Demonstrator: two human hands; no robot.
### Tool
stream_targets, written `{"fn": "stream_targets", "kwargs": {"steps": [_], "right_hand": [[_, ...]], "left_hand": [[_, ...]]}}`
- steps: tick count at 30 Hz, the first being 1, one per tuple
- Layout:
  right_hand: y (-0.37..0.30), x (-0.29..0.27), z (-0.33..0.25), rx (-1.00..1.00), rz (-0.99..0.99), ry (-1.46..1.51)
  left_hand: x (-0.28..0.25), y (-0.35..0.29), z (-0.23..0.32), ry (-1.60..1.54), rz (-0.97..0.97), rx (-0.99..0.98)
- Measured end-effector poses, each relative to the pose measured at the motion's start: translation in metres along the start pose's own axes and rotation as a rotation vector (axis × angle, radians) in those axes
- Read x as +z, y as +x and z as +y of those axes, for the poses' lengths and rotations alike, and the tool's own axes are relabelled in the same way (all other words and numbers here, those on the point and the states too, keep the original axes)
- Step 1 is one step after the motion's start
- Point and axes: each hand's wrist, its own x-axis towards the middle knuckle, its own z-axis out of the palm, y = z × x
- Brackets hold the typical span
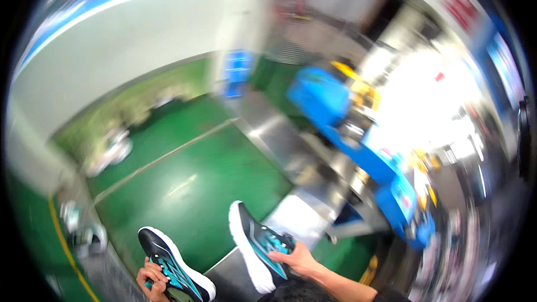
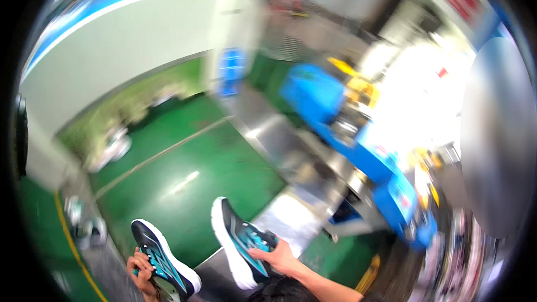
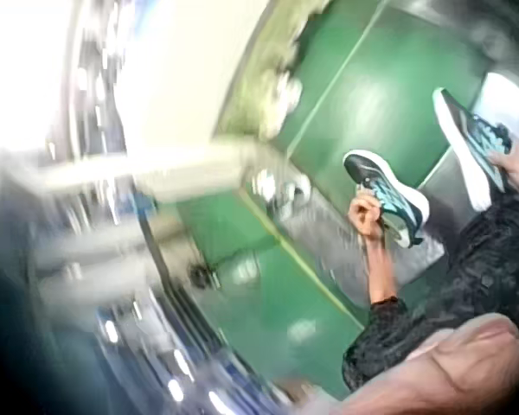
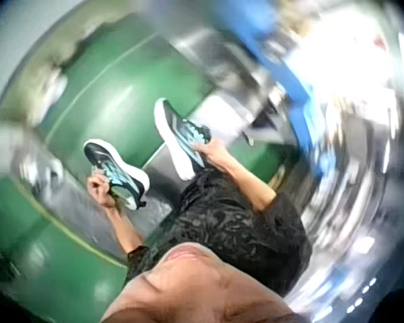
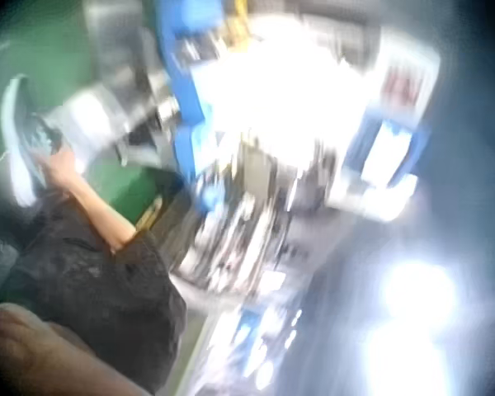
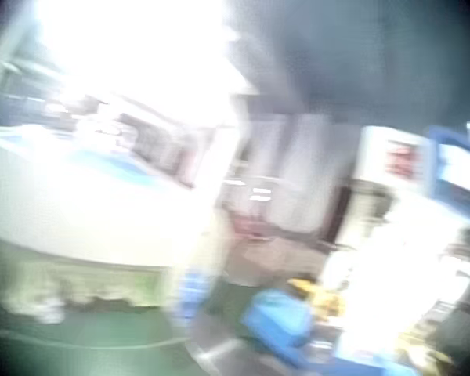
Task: The person uses a specialized shoe-lasting machine to shape and press multiple pairs of sneakers, alternating between teal and white footwear. The person removes a shoe from the assembly line, places it into the machine for pressing, and then transfers it to a drying conveyor.
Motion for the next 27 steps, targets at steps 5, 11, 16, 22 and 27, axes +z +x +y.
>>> {"fn": "stream_targets", "kwargs": {"steps": [5,11,16,22,27], "right_hand": [[-0.101,-0.050,-0.006,-0.310,0.499,-0.047],[-0.365,-0.044,0.115,-0.303,1.189,0.162],[-0.531,0.059,0.174,0.482,1.852,0.373],[-0.605,0.135,0.218,1.340,2.446,0.453],[-0.637,0.121,0.295,1.073,2.626,0.292]], "left_hand": [[0.174,0.025,0.071,-0.342,-0.846,0.304],[0.287,-0.169,0.133,-0.859,-1.591,0.267],[0.306,-0.356,0.178,-0.916,-2.253,-0.279],[0.295,-0.522,0.205,-0.866,-2.902,-0.338],[0.278,-0.668,0.187,-0.512,-3.142,0.019]]}}
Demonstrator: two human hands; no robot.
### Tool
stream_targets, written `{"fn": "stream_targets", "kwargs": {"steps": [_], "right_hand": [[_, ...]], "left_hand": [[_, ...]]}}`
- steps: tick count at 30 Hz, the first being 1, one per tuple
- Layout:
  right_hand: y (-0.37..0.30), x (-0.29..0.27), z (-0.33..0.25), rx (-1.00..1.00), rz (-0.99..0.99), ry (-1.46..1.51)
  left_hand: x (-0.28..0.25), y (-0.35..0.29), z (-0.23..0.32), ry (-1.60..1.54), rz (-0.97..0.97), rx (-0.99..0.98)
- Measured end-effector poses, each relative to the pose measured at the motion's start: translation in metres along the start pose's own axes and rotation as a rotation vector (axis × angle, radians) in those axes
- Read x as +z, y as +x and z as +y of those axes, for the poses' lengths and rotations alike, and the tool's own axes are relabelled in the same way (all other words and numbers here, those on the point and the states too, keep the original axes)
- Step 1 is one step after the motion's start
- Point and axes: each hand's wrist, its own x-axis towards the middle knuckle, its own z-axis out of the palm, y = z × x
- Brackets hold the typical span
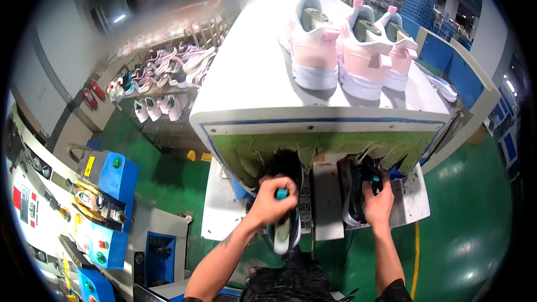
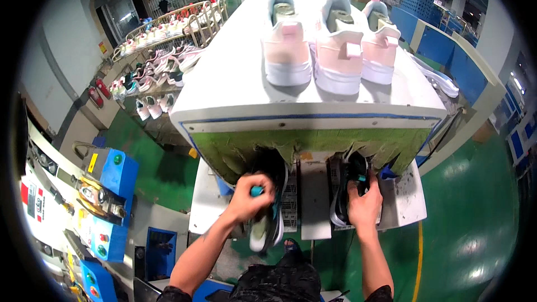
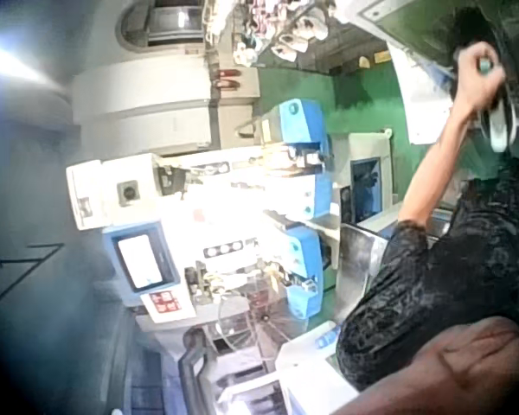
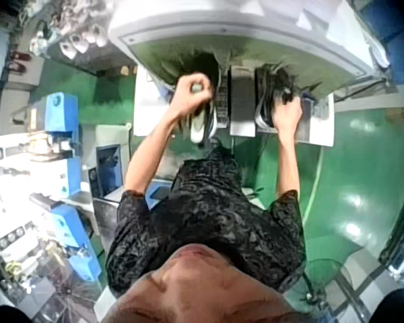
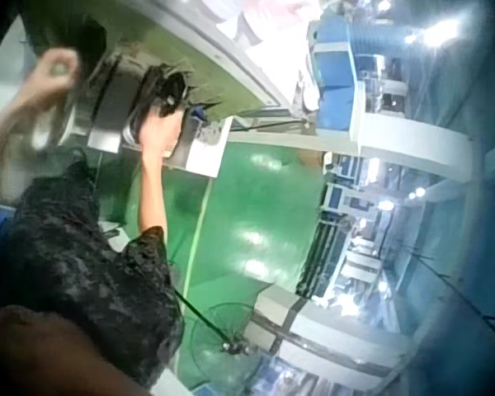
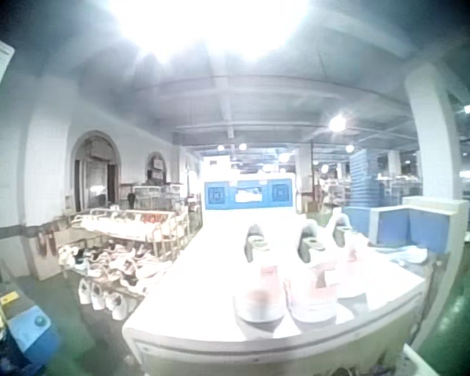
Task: The person uses a specialized shoe-lasting machine to shape and press multiple pairs of sneakers, alternating between teal and white footwear. The person removes a shoe from the assembly line, places it into the machine for pressing, and then transfers it to a drying conveyor.
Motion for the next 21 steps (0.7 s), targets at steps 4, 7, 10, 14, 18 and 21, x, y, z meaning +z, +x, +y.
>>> {"fn": "stream_targets", "kwargs": {"steps": [4,7,10,14,18,21], "right_hand": [[-0.017,0.007,-0.050,-0.422,0.342,0.489],[-0.047,0.035,-0.141,-0.600,-0.330,0.669],[-0.121,0.029,-0.263,-1.004,-0.906,1.082],[-0.250,-0.015,-0.343,-1.288,-1.305,1.602],[-0.363,-0.069,-0.355,-1.630,-1.722,1.674],[-0.463,-0.110,-0.339,-1.687,-2.009,1.897]], "left_hand": [[0.006,0.051,-0.028,0.272,0.086,-0.012],[0.018,-0.006,0.014,0.232,0.316,0.226],[0.023,-0.113,0.029,0.151,0.436,0.290],[0.041,-0.273,0.011,0.257,0.758,0.010],[0.084,-0.441,0.006,0.401,1.276,-0.437],[0.155,-0.582,0.002,0.311,2.017,-0.595]]}}
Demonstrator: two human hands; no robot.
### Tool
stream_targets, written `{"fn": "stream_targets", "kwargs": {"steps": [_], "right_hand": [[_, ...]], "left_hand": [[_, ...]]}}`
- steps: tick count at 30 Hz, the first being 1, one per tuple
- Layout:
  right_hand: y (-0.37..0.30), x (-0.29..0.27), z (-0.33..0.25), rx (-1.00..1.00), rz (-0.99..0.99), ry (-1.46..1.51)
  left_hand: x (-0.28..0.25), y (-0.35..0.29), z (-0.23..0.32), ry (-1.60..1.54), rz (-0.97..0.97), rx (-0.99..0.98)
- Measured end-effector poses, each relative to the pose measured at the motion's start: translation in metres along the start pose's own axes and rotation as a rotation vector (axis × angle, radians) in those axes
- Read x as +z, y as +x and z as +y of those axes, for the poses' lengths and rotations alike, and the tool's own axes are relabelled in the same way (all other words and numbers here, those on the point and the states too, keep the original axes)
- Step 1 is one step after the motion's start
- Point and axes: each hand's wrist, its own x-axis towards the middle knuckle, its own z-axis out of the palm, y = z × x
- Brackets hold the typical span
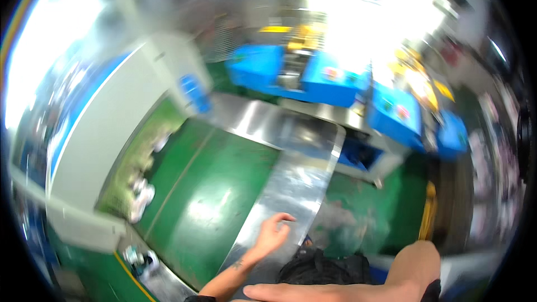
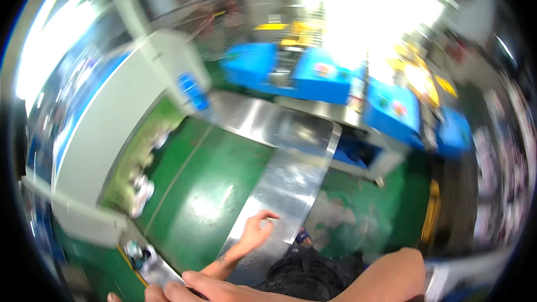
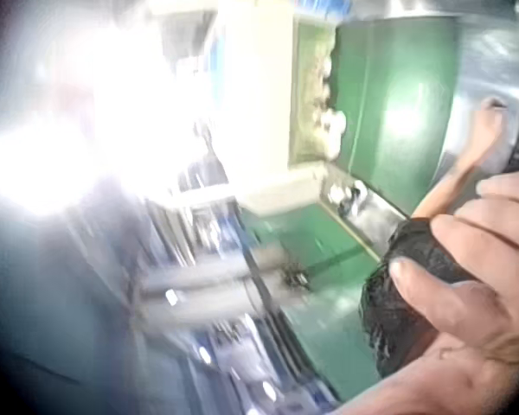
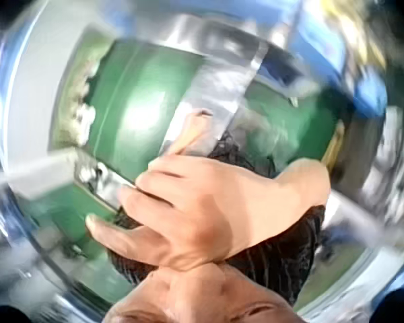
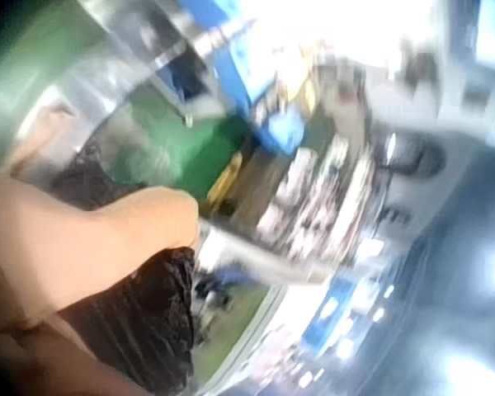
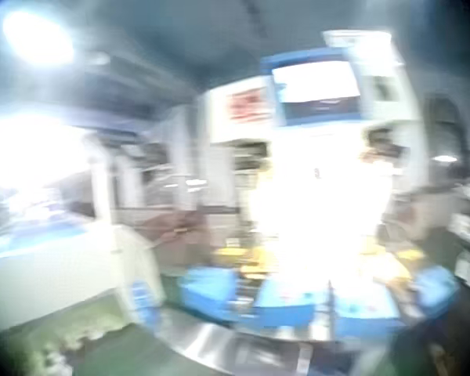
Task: The person uses a specialized shoe-lasting machine to shape and press multiple pairs of sneakers, alternating between teal and white footwear. The person removes a shoe from the assembly line, places it into the machine for pressing, and then transfers it to a drying conveyor.
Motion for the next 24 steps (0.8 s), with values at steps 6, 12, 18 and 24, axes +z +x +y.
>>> {"fn": "stream_targets", "kwargs": {"steps": [6,12,18,24], "right_hand": [[0.052,0.100,0.111,0.030,-0.650,0.731],[0.030,0.388,0.262,0.669,-0.955,0.355],[0.105,0.604,0.403,-0.122,-1.293,-0.191],[0.043,0.740,0.386,0.100,-1.007,-0.460]], "left_hand": [[-0.182,-0.113,-0.196,0.372,0.997,-0.359],[-0.243,-0.244,-0.318,0.793,1.197,-0.691],[-0.245,-0.228,-0.289,0.680,1.236,-0.670],[-0.248,-0.269,-0.326,0.652,1.213,-0.600]]}}
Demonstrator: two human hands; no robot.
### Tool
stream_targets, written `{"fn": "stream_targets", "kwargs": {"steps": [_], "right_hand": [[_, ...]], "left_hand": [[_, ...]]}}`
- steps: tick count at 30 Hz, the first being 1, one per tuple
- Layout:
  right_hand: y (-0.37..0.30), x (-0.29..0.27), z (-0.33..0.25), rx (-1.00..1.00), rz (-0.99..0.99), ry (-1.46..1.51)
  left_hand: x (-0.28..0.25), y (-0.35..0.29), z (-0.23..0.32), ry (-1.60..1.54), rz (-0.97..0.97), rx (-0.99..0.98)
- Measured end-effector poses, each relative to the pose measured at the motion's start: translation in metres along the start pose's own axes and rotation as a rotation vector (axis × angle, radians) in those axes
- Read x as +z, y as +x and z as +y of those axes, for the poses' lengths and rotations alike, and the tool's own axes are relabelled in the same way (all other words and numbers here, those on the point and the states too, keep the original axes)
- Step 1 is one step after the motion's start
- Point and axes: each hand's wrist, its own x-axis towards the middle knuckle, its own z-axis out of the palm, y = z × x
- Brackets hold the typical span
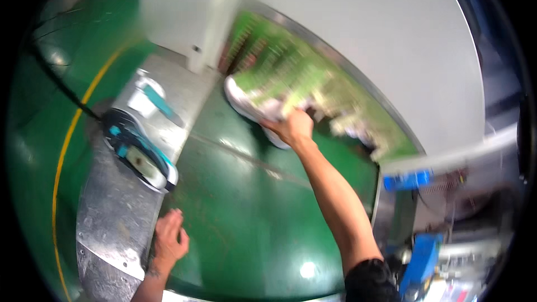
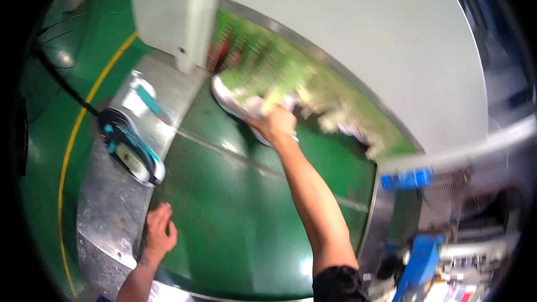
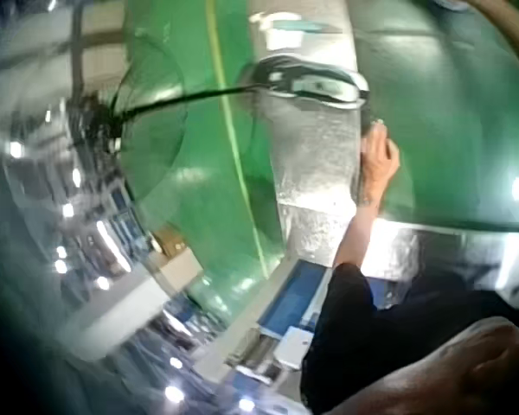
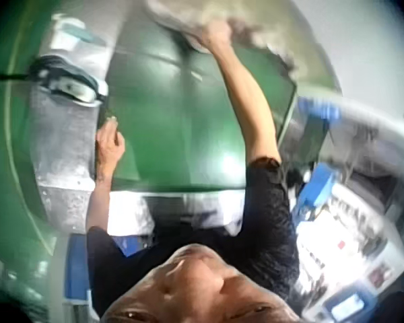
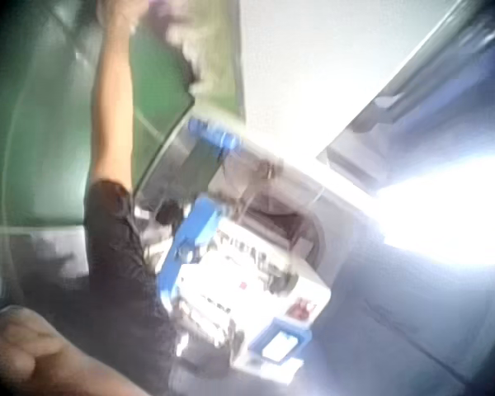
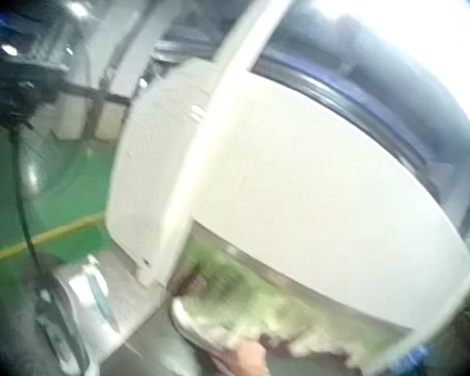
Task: The person uses a specialized shoe-lasting machine to shape and press multiple pairs of sneakers, alternating between teal and white footwear. The person removes a shoe from the assembly line, places it into the machine for pressing, and then transfers it to a drying conveyor.
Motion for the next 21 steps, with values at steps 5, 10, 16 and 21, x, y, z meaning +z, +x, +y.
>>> {"fn": "stream_targets", "kwargs": {"steps": [5,10,16,21], "right_hand": [[-0.158,0.039,0.002,0.057,-0.101,0.337],[-0.511,-0.015,0.026,0.679,-0.277,0.705],[-0.665,-0.129,0.050,1.093,-0.003,1.187],[-0.665,-0.102,0.033,0.298,0.527,0.556]], "left_hand": [[0.017,-0.007,-0.015,0.104,0.103,-0.014],[0.004,-0.007,0.015,0.075,0.010,-0.063],[0.021,-0.070,0.246,-1.188,-0.672,-0.113],[0.036,-0.139,0.350,-1.527,-0.943,-0.092]]}}
